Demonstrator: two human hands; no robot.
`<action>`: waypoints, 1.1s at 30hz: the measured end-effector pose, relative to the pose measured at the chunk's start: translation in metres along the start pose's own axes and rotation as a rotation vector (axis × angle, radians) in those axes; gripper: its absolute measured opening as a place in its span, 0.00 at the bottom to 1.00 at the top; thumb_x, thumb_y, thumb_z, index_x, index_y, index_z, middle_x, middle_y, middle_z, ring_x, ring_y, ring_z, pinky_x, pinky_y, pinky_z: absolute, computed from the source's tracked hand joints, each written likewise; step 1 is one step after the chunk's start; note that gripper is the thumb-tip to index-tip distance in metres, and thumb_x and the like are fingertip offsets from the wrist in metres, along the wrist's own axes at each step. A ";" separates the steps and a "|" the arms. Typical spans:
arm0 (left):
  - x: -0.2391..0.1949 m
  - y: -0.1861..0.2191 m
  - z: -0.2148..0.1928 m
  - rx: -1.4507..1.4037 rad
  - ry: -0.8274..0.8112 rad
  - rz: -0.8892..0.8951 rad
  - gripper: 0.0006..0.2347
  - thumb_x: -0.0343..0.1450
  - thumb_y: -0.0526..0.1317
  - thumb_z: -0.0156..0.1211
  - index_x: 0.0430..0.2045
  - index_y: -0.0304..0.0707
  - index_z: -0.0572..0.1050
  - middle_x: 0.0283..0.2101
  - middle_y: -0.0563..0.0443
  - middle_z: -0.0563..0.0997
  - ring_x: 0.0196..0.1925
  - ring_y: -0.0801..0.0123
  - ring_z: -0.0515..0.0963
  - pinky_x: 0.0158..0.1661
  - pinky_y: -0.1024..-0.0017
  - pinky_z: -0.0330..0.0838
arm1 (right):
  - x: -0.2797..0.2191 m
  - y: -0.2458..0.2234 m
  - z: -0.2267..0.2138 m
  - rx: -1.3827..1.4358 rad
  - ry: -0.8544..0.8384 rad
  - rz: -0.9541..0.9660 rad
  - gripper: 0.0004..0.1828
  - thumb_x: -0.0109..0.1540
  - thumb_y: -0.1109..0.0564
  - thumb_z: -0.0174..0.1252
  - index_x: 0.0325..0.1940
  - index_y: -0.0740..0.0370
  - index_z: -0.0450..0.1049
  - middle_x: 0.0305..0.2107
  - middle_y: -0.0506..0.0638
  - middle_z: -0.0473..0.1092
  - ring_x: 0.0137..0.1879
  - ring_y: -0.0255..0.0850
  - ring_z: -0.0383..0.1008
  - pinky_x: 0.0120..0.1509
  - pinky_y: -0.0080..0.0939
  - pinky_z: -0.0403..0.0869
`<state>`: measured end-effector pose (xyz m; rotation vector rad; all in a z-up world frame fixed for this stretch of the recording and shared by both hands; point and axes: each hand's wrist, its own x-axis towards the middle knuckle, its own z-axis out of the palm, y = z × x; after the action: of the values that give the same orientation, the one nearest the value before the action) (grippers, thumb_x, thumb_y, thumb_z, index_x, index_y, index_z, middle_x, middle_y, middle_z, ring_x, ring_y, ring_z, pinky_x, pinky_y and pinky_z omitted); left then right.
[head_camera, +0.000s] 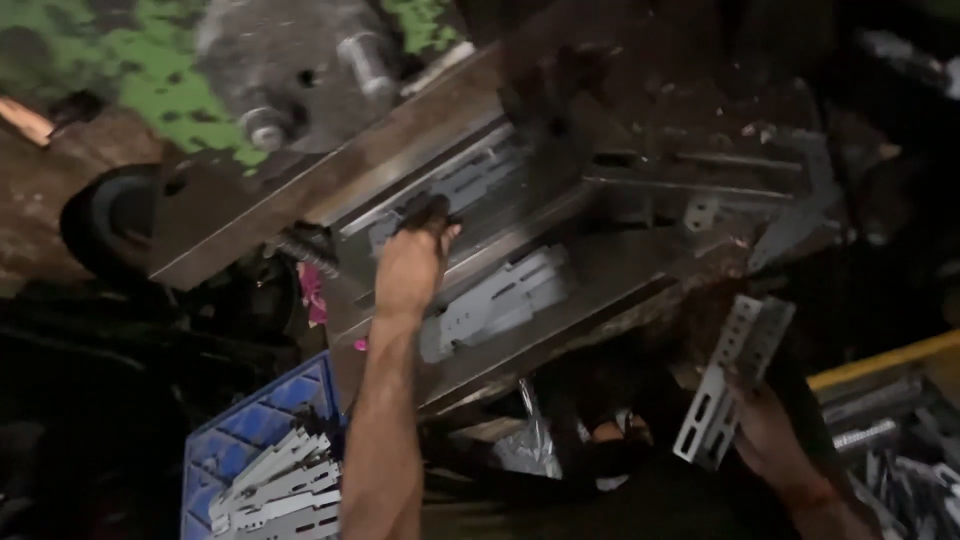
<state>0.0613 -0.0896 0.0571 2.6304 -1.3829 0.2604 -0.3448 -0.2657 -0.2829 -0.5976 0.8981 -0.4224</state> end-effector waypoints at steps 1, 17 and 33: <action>-0.010 0.011 -0.006 0.051 0.234 0.188 0.14 0.75 0.45 0.58 0.50 0.37 0.78 0.46 0.38 0.83 0.45 0.48 0.83 0.45 0.56 0.78 | -0.002 0.001 0.002 -0.022 -0.021 -0.011 0.23 0.71 0.42 0.51 0.61 0.62 0.71 0.32 0.46 0.70 0.36 0.38 0.73 0.36 0.45 0.72; -0.116 -0.019 0.065 -0.157 0.110 0.171 0.22 0.69 0.50 0.62 0.54 0.39 0.77 0.51 0.37 0.83 0.52 0.43 0.82 0.53 0.53 0.73 | -0.046 -0.042 0.060 -0.041 -0.023 -0.085 0.26 0.69 0.41 0.52 0.65 0.57 0.67 0.45 0.47 0.73 0.47 0.41 0.74 0.48 0.49 0.74; -0.122 0.018 0.049 0.056 0.172 0.229 0.19 0.65 0.31 0.53 0.51 0.33 0.76 0.39 0.38 0.84 0.34 0.51 0.85 0.37 0.57 0.78 | -0.092 -0.183 0.303 -1.649 -0.350 -1.458 0.22 0.57 0.55 0.63 0.53 0.66 0.78 0.49 0.56 0.77 0.54 0.52 0.76 0.60 0.50 0.74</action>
<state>-0.0178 -0.0127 -0.0167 2.4228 -1.6365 0.5463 -0.1643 -0.2602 0.0346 -2.7912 0.1042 -0.7513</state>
